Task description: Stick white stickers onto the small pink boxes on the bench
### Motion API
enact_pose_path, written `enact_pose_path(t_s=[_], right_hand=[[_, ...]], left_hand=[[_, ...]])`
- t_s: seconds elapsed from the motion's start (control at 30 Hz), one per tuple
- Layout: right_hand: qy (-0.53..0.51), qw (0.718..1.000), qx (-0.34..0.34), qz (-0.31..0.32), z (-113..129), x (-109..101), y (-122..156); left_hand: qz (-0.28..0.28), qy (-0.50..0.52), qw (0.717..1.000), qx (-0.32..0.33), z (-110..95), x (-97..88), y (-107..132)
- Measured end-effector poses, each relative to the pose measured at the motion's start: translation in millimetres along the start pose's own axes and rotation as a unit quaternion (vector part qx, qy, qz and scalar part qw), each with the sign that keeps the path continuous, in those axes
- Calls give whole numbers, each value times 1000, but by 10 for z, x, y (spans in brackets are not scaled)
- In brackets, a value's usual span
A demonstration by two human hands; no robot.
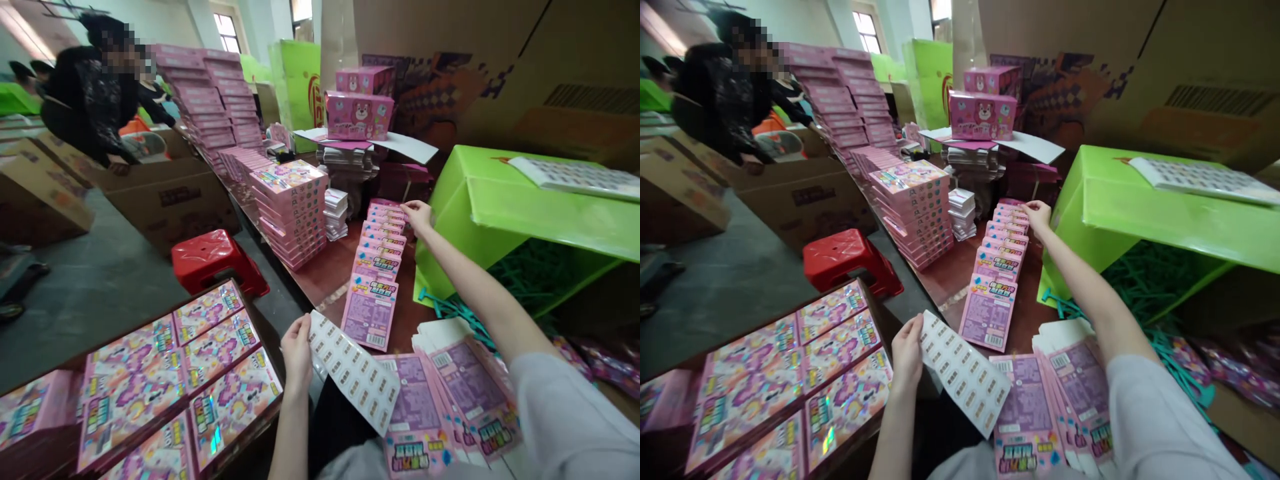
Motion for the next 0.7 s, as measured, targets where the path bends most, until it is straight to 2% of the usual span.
enact_pose_path(t_s=[0.1,0.23,0.43,0.7], right_hand=[[28,999,26,27,-199,220,-400],[57,994,33,84,-429,429,-674],[94,983,11,158,-663,636,-906],[164,973,-35,161,-810,738,-1020]], left_hand=[[-35,2,999,-4,32,-75,-169],[-66,-9,998,-6,26,-131,-342],[-67,-14,998,-13,9,-109,-408],[-42,-38,998,-9,55,-41,-385]])
Point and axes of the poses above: each hand's wrist, its own y-axis away from the middle knuckle, its own x-axis out of the palm, z = x × y, the point moved 1 cm from there along -y, towards the middle knuckle, and after that the axes turned 6 degrees about -z, right-handed, at the moved point
